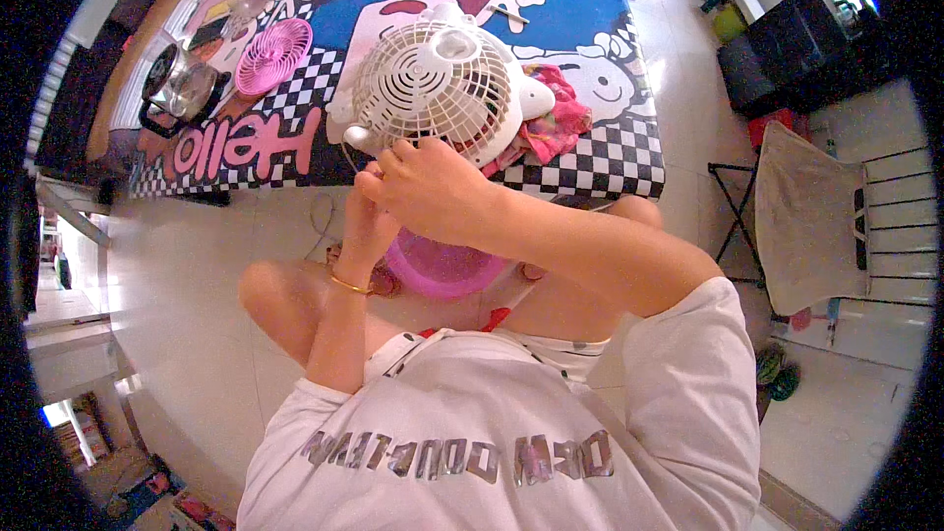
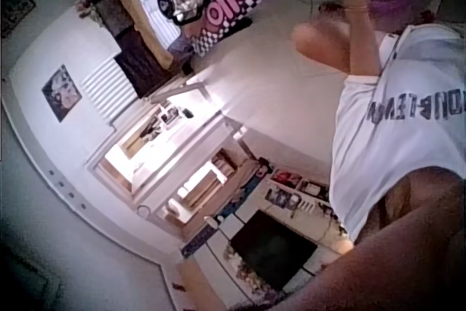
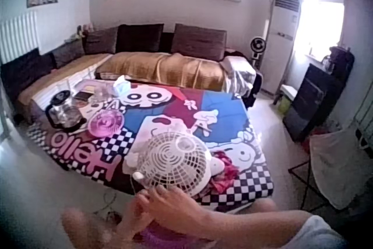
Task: The person uses a screwdriver to tighten screws on the white plastic casing of a small portable fan while holding the fan over a pink basin.
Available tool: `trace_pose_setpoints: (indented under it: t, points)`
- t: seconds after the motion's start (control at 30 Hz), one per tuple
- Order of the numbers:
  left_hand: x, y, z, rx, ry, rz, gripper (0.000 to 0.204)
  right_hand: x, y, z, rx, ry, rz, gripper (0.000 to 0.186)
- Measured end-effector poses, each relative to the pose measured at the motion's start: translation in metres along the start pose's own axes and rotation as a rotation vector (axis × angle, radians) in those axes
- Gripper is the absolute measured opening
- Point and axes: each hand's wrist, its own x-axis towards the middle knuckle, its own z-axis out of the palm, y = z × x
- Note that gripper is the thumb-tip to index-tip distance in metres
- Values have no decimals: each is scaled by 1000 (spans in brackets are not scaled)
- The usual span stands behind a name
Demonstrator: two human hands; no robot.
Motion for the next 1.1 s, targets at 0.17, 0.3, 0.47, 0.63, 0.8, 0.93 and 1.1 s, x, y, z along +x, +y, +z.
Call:
trace_pose_setpoints:
  t: [0.17, 0.3, 0.47, 0.63, 0.8, 0.93, 1.1]
  points:
    - [-8, -22, -6, -17, -70, -6, 25, 1, -4, -9, 59, -45, 42, 26]
    - [-5, -12, 0, -357, -19, -331, 27, 16, -6, -25, 171, -509, 300, 29]
    - [-4, -7, 0, 2, 33, 110, 31, 0, -1, -2, 76, -18, 59, 28]
    - [-9, -19, -5, -11, -31, 81, 35, 1, -3, -2, 46, 213, -19, 26]
    - [-9, -55, -5, -609, -13, -224, 32, 12, -9, -7, 124, -294, 243, 32]
    - [-4, 1, 1, -56, 20, 8, 33, 0, -3, 4, 63, 5, 175, 34]
    - [-12, -15, -5, -20, -86, -93, 29, 1, -8, -4, 48, 105, 162, 27]
